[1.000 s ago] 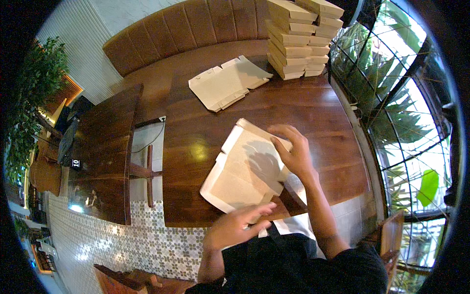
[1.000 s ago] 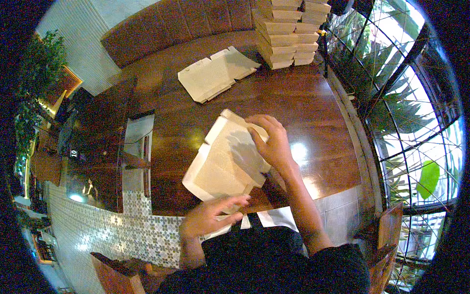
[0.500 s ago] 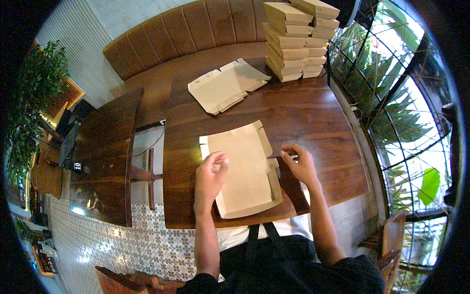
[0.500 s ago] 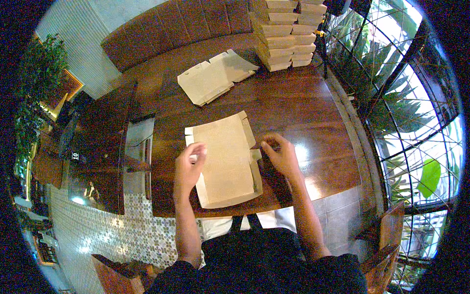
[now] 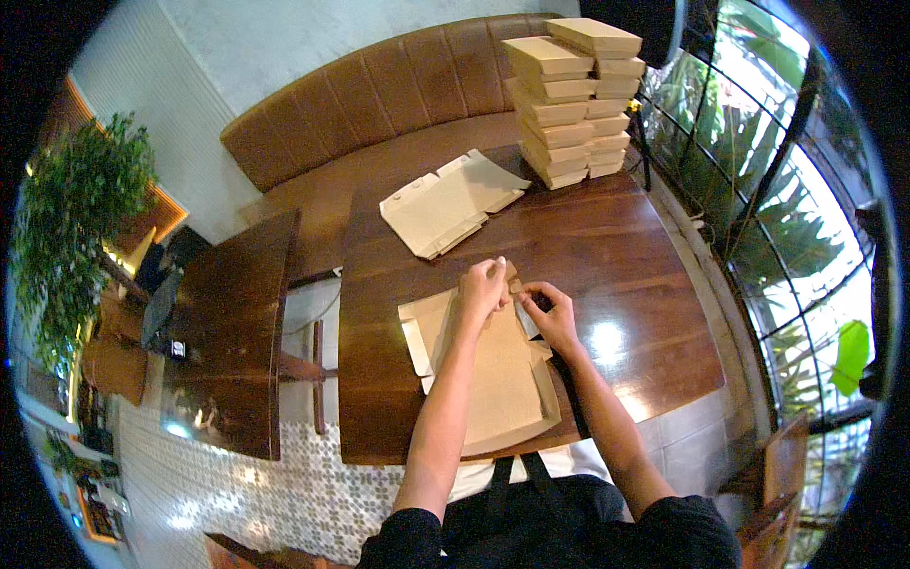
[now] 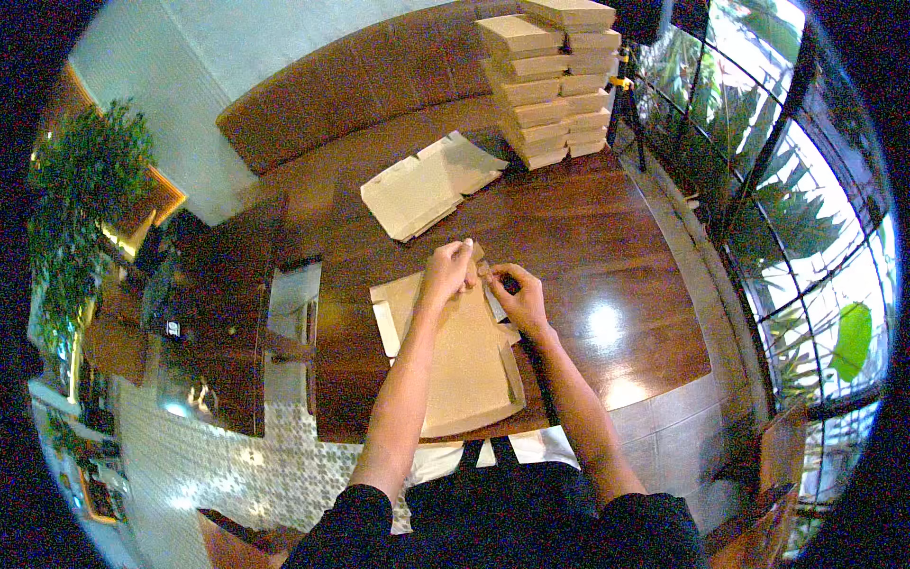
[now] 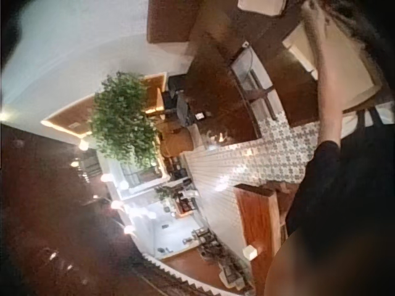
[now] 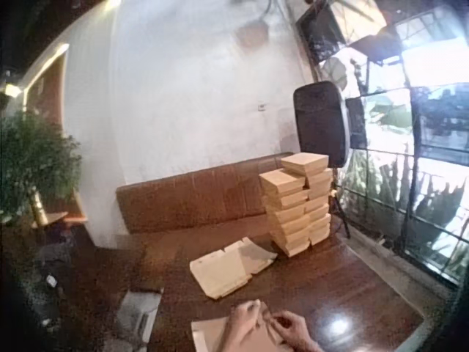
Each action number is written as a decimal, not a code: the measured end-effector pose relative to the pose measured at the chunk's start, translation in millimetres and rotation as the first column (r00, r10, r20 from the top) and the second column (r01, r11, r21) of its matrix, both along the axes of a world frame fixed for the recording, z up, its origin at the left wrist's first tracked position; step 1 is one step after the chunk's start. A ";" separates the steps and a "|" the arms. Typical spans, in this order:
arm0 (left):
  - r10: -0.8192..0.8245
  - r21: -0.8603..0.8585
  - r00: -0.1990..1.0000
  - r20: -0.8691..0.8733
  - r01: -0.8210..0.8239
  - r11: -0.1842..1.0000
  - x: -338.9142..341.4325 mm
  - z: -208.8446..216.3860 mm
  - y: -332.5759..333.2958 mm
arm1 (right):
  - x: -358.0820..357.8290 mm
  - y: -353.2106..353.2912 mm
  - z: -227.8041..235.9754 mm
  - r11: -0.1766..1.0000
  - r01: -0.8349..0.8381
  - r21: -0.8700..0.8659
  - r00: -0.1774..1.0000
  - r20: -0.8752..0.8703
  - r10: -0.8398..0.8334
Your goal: The person assembles flat cardboard boxes by folding the side flaps, inserting tabs into slots, and closing the lids. They handle multiple boxes one at a time and stack the completed boxes on the table.
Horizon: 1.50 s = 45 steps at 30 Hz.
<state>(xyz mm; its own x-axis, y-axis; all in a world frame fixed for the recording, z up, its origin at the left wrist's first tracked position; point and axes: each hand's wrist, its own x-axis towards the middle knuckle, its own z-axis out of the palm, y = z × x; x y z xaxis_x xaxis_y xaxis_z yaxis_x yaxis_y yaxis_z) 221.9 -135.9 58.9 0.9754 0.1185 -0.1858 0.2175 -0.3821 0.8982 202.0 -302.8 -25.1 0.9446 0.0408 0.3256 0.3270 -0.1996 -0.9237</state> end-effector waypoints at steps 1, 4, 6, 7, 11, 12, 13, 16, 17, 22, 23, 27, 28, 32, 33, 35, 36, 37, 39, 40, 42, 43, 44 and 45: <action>0.016 0.026 1.000 0.021 -0.016 1.000 -2.6 -3.3 -3.9 | 1.3 -1.1 -0.8 0.999 -0.023 0.037 0.996 -0.085 0.027; 0.068 -0.133 0.992 0.106 -0.054 0.990 -13.7 -6.9 -12.9 | 5.6 -6.5 -1.3 0.990 -0.051 0.128 0.990 -0.121 0.067; 0.000 -0.120 0.986 0.168 0.020 0.993 -23.5 -5.3 -11.7 | 7.7 -10.4 -0.1 0.952 -0.117 0.283 0.968 -0.180 0.173; 0.000 -0.156 0.975 0.222 0.035 0.987 -29.9 -5.0 -12.4 | 8.3 -12.7 1.1 0.932 -0.138 0.336 0.955 -0.204 0.214; -0.006 -0.227 0.951 0.309 0.080 0.971 -47.4 -2.3 -12.5 | 6.2 -18.0 9.8 0.893 -0.177 0.414 0.947 -0.175 0.269; -0.014 -0.207 0.945 0.325 0.086 0.974 -49.3 -2.2 -13.3 | 5.8 -19.1 11.9 0.892 -0.182 0.413 0.947 -0.171 0.272; -0.068 -0.148 0.967 0.245 0.107 0.983 -50.4 -0.7 -9.4 | 4.7 -19.4 13.1 0.889 -0.183 0.419 0.944 -0.178 0.278; -0.106 -0.050 0.918 0.382 0.134 0.990 -53.1 -1.8 -12.7 | 3.8 -18.4 14.7 0.892 -0.177 0.415 0.936 -0.208 0.282; -0.107 -0.026 0.915 0.389 0.127 0.992 -54.0 -1.5 -12.5 | 3.6 -17.5 14.1 0.886 -0.177 0.429 0.926 -0.232 0.297; -0.134 0.157 0.947 0.292 0.091 0.983 -59.4 4.6 -9.5 | 4.0 -13.8 10.0 0.873 -0.194 0.447 0.918 -0.232 0.322; -0.140 0.152 0.943 0.301 0.097 0.984 -59.6 6.1 -9.6 | 4.2 -13.7 9.8 0.867 -0.201 0.456 0.914 -0.230 0.333; -0.182 0.199 0.903 0.389 0.110 0.974 -62.0 7.4 -12.2 | 3.0 -13.8 11.4 0.859 -0.203 0.469 0.905 -0.246 0.348; -0.201 0.212 0.876 0.439 0.116 0.970 -62.2 6.5 -12.6 | 2.6 -14.0 12.0 0.858 -0.200 0.474 0.906 -0.243 0.346; -0.205 0.241 0.875 0.439 0.105 0.965 -61.2 0.6 -11.6 | 1.0 -13.6 13.5 0.890 -0.194 0.413 0.932 -0.206 0.299; -0.178 0.210 0.900 0.398 0.099 0.973 -60.3 -0.9 -11.1 | 0.9 -13.2 13.5 0.910 -0.187 0.369 0.942 -0.197 0.273; -0.087 0.094 0.941 0.328 0.059 0.994 -59.7 -3.9 -11.2 | 1.1 -12.3 13.1 0.905 -0.179 0.385 0.932 -0.229 0.282; -0.024 0.008 0.956 0.294 0.023 1.000 -59.7 -6.1 -13.1 | 1.0 -12.1 12.7 0.909 -0.179 0.376 0.928 -0.241 0.283; 0.034 -0.078 0.971 0.235 -0.016 0.997 -59.9 -7.9 -14.4 | 1.4 -11.6 12.2 0.907 -0.178 0.382 0.930 -0.237 0.282; 0.122 -0.176 0.967 0.224 -0.083 0.981 -60.6 -11.4 -15.9 | 2.0 -11.1 11.5 0.917 -0.176 0.359 0.935 -0.229 0.269; 0.162 -0.223 0.965 0.204 -0.115 0.968 -61.1 -13.3 -16.3 | 2.0 -11.2 11.2 0.915 -0.183 0.360 0.938 -0.216 0.272; 0.186 -0.266 0.951 0.245 -0.118 0.957 -59.6 -16.8 -15.8 | 1.9 -11.0 11.4 0.935 -0.176 0.307 0.942 -0.225 0.251; 0.184 -0.282 0.947 0.265 -0.106 0.953 -59.2 -18.4 -14.6 | 1.6 -10.7 11.8 0.921 -0.192 0.338 0.940 -0.205 0.271; 0.191 -0.296 0.950 0.246 -0.114 0.948 -58.7 -19.8 -13.1 | 1.4 -10.6 12.5 0.917 -0.198 0.346 0.940 -0.198 0.278; 0.174 -0.317 0.944 0.281 -0.080 0.945 -58.8 -21.0 -11.5 | 1.2 -10.7 13.3 0.917 -0.206 0.341 0.941 -0.188 0.281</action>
<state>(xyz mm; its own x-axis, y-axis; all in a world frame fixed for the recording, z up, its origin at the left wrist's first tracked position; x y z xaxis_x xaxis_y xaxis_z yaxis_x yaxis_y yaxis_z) 163.1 -147.4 37.9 0.9706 0.2307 0.0687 -0.0526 -0.0752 0.9958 203.2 -313.5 -11.8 0.9678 0.2114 0.1365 0.1012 0.1695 -0.9803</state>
